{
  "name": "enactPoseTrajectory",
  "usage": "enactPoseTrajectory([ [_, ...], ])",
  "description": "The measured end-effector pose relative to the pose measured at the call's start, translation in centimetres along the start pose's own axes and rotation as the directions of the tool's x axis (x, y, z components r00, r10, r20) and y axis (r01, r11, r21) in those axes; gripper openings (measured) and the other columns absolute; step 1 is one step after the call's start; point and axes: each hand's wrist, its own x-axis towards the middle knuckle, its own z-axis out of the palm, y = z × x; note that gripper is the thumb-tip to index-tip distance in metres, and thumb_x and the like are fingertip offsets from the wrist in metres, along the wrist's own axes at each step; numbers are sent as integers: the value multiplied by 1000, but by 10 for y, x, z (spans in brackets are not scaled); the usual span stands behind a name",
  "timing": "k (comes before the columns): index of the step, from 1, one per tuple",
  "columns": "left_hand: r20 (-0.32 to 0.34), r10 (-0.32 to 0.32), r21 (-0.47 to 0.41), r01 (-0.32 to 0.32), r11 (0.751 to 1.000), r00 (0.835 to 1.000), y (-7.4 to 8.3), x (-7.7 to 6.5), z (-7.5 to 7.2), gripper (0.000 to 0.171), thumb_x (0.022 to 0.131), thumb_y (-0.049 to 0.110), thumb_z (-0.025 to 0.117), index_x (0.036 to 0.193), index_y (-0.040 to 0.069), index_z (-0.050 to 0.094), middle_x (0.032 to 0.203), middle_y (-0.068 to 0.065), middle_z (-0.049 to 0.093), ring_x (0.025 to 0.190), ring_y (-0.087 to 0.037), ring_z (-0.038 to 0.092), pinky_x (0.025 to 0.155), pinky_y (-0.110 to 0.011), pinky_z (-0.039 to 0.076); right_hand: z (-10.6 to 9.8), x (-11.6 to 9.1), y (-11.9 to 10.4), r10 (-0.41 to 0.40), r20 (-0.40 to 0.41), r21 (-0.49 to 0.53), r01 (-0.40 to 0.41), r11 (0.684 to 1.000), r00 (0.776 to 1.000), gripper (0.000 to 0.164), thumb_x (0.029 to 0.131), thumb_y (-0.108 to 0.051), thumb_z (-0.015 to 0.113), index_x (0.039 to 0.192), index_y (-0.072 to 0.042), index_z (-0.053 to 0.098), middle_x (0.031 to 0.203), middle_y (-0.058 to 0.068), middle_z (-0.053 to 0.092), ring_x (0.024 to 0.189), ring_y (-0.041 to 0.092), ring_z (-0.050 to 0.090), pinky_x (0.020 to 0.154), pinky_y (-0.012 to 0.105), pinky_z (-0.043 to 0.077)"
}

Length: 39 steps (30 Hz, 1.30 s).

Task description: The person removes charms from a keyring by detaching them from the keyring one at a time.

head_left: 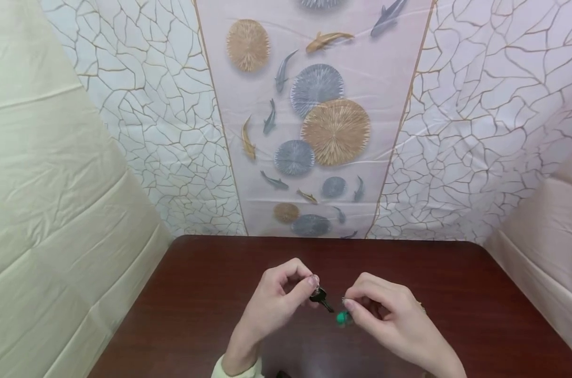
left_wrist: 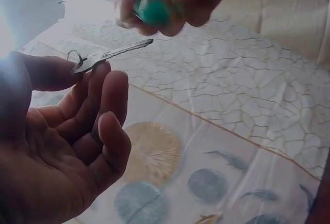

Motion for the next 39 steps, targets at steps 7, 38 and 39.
enactPoseTrajectory([
  [7, 131, -36, -41, 42, 998, 991, -7, -3, -5, 14, 98, 13, 58, 88, 2, 60, 82, -23, 66, 64, -12, 70, 59, -30, 56, 1, -18, 23, 94, 16, -79, -92, 993, 995, 34, 82, 9, 70, 91, -23, 63, 86, -12, 58, 63, -4, 51, 51, 9, 37],
  [38, 264, -385, 87, 376, 923, 884, -98, -29, -63, 19, 96, 17, 60, 98, -2, 60, 76, -5, 68, 61, -13, 62, 54, -30, 54, -12, -99, 102, 506, 223, -149, -483, 863, 834, 12, 96, -14, 62, 87, -22, 61, 66, -7, 62, 53, 0, 56, 46, 21, 46],
  [39, 263, -393, 90, 383, 919, 881, -104, -30, -65, 19, 96, 16, 60, 98, -3, 60, 76, -3, 67, 62, -13, 61, 54, -28, 53, -12, -101, 106, 515, 227, -143, -495, 857, 826, 12, 96, -14, 62, 87, -21, 61, 67, -6, 63, 53, 1, 56, 46, 22, 47],
])
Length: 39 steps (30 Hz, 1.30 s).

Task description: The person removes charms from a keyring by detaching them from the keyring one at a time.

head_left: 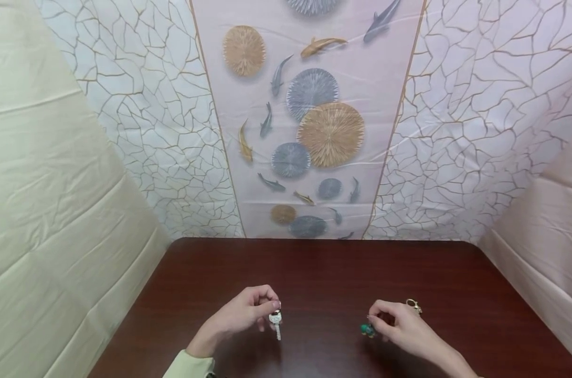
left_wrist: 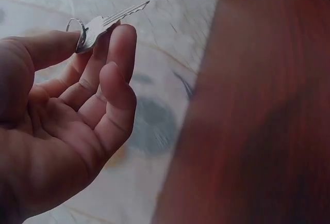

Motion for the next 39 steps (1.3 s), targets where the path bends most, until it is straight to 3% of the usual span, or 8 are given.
enactPoseTrajectory([
  [4, 3, -15, 36, 15, 999, 1000, -23, 2, -9, 16, 95, 12, 61, 96, -4, 60, 76, -9, 66, 64, -13, 60, 54, -28, 54, 1, 2, 18, 43, 46, 34, -45, 998, 998, 9, 97, -15, 61, 88, -18, 62, 70, -6, 62, 53, 3, 58, 47, 24, 48],
  [8, 12, -18, 126, 16, 992, 1000, -37, 2, -19, 10, 94, 9, 63, 93, -1, 61, 78, -16, 67, 64, -13, 60, 54, -29, 54, 0, 6, 35, 79, 89, 71, -85, 994, 993, 9, 97, -16, 60, 88, -15, 63, 75, -3, 64, 56, 7, 61, 49, 25, 50],
  [16, -17, -80, 286, 82, 955, 997, -53, 9, -42, 5, 92, 9, 65, 91, 4, 65, 73, -6, 63, 62, -13, 56, 53, -30, 50, -9, 11, 60, 166, 138, 94, -180, 979, 976, 11, 97, -18, 60, 90, -11, 65, 80, 1, 66, 60, 10, 62, 52, 25, 49],
  [22, -53, -119, 315, 129, 940, 992, -61, 16, -53, 4, 93, 11, 65, 89, 9, 67, 73, -5, 63, 62, -13, 54, 53, -27, 48, -15, 12, 69, 197, 158, 94, -214, 972, 968, 12, 97, -16, 59, 90, -8, 64, 73, 2, 63, 61, 9, 59, 47, 25, 47],
  [29, -63, -139, 328, 152, 932, 988, -69, 23, -58, 5, 92, 9, 66, 89, 7, 69, 72, -3, 65, 62, -11, 55, 54, -26, 47, -18, 16, 78, 228, 166, 76, -243, 967, 959, 11, 97, -14, 58, 91, -6, 64, 69, 4, 60, 54, 4, 50, 46, 25, 46],
  [32, -69, -129, 375, 146, 916, 989, -71, 25, -60, 5, 91, 8, 67, 87, 8, 70, 71, 0, 64, 61, -10, 55, 54, -25, 46, -19, 20, 79, 251, 169, 64, -265, 962, 953, 12, 97, -15, 58, 92, -5, 64, 69, 5, 59, 55, 4, 50, 47, 24, 44],
  [39, -103, -127, 508, 162, 846, 987, -74, 29, -63, 10, 89, 10, 69, 81, 15, 70, 66, 5, 61, 58, -9, 54, 56, -25, 44, -20, 27, 79, 291, 165, -20, -292, 956, 942, 9, 95, -14, 60, 88, -10, 64, 75, 3, 62, 61, 11, 57, 48, 25, 45],
])
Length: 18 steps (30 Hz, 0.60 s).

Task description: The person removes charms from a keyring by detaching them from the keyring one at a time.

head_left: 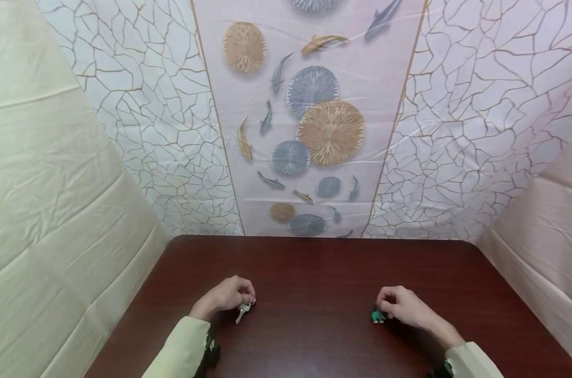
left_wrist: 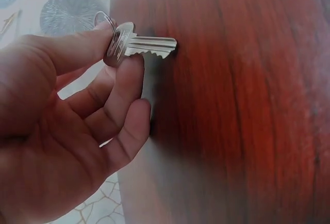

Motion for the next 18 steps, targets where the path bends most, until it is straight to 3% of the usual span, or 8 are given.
enactPoseTrajectory([
  [7, -21, -89, 40, 89, 995, 996, 1, 1, 1, 9, 89, 13, 70, 81, 14, 67, 67, 3, 62, 59, -12, 56, 55, -27, 46, -4, 3, -2, 51, 1, -34, -51, 998, 999, 9, 94, -14, 60, 89, -9, 64, 70, 4, 62, 59, 18, 60, 46, 29, 45],
  [13, -51, -112, 119, 117, 986, 992, 2, 4, 2, 11, 87, 14, 71, 79, 14, 63, 67, 3, 60, 57, -11, 55, 53, -26, 46, -14, 4, -1, 88, 32, 7, -88, 996, 996, 12, 97, -15, 57, 93, -6, 64, 66, 5, 60, 57, 18, 56, 44, 31, 44],
  [18, -22, -144, 106, 146, 984, 989, 4, 6, 0, 10, 91, 15, 68, 82, 12, 64, 69, -1, 61, 59, -13, 56, 54, -27, 46, -20, 3, 1, 104, 61, 47, -107, 993, 993, 13, 98, -14, 56, 94, -4, 64, 69, 7, 59, 52, 16, 53, 42, 30, 44],
])
